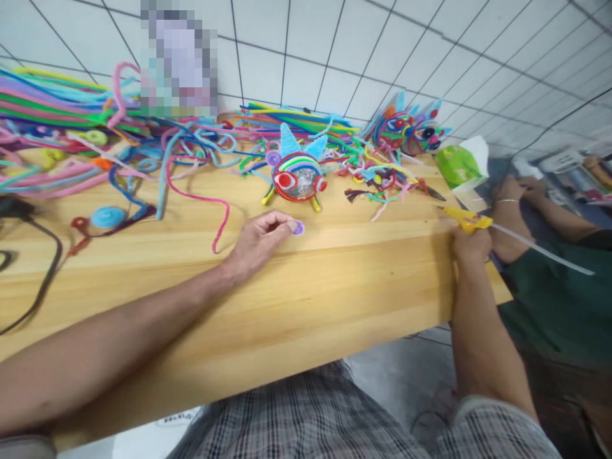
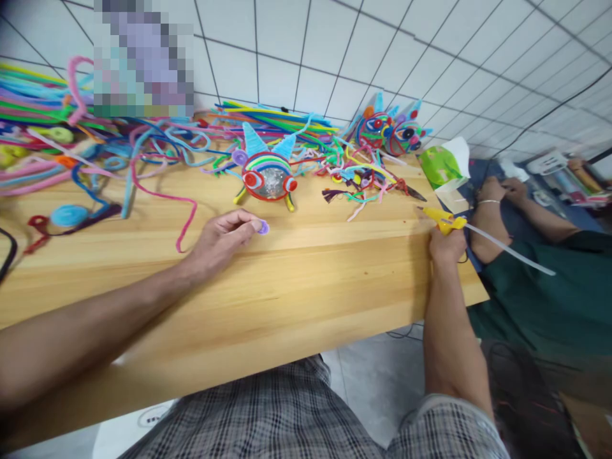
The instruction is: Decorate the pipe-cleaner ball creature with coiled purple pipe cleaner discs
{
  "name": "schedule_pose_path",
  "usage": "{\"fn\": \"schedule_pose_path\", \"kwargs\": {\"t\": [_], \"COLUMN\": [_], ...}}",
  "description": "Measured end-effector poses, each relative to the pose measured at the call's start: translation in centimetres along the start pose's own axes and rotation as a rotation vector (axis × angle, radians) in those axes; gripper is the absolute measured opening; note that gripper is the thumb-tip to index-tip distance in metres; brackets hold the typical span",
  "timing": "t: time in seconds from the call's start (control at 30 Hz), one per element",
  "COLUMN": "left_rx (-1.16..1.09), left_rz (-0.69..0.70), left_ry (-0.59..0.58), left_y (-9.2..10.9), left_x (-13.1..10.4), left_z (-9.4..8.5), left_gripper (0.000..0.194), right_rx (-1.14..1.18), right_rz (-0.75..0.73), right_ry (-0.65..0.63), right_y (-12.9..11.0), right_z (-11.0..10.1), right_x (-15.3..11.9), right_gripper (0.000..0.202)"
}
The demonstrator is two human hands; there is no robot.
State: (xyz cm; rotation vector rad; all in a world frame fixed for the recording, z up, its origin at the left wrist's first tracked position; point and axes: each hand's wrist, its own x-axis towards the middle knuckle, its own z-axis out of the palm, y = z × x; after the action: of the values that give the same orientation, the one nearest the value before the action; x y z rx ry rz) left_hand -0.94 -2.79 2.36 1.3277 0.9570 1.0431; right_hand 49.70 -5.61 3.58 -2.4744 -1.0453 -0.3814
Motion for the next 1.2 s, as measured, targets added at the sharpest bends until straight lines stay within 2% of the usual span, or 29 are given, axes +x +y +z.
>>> {"fn": "schedule_pose_path", "kwargs": {"t": [0.1, 0.17, 0.2, 0.23, 0.3, 0.4, 0.5, 0.6, 0.73, 0.9, 1.2], "left_rx": [-0.012, -0.017, -0.021, -0.026, -0.036, -0.053, -0.069, -0.059, -0.042, -0.054, -0.055], "left_rz": [-0.008, -0.008, -0.004, 0.001, 0.009, 0.011, 0.011, 0.012, 0.016, 0.025, 0.060], "left_ry": [0.001, -0.004, -0.006, -0.007, 0.002, 0.030, 0.061, 0.066, 0.062, 0.031, 0.015], "left_y": [0.0, 0.0, -0.1, -0.1, -0.3, -0.5, -0.5, -0.3, -0.2, -0.2, -0.1], "left_x": [0.0, 0.0, -0.1, -0.1, -0.1, -0.1, -0.1, -0.1, -0.2, -0.2, -0.2], "left_z": [0.0, -0.1, -0.1, -0.2, -0.2, -0.1, 0.0, 0.1, 0.1, 0.2, 0.3], "left_gripper": [0.014, 0.014, 0.014, 0.013, 0.013, 0.013, 0.017, 0.023, 0.029, 0.029, 0.031], "right_rx": [0.085, 0.263, 0.465, 0.659, 0.853, 0.810, 0.778, 0.815, 0.745, 0.675, 0.699], "right_rz": [0.160, 0.168, 0.180, 0.156, 0.002, -0.198, -0.293, -0.294, -0.301, -0.341, -0.363], "right_ry": [-0.018, -0.070, -0.117, -0.208, -0.410, -0.615, -0.765, -0.840, -0.893, -0.828, -0.813], "right_y": [-1.6, -4.0, -5.5, -7.2, -10.8, -15.7, -18.6, -19.5, -19.4, -19.3, -19.7], "right_z": [-0.5, -1.6, -2.4, -3.2, -4.7, -5.6, -4.4, -2.8, -2.5, -2.6, -2.2], "right_x": [-0.3, -1.3, -2.1, -3.0, -5.2, -8.6, -11.5, -13.6, -14.8, -14.8, -15.4], "right_gripper": [0.017, 0.015, 0.015, 0.016, 0.028, 0.040, 0.046, 0.042, 0.032, 0.031, 0.032]}}
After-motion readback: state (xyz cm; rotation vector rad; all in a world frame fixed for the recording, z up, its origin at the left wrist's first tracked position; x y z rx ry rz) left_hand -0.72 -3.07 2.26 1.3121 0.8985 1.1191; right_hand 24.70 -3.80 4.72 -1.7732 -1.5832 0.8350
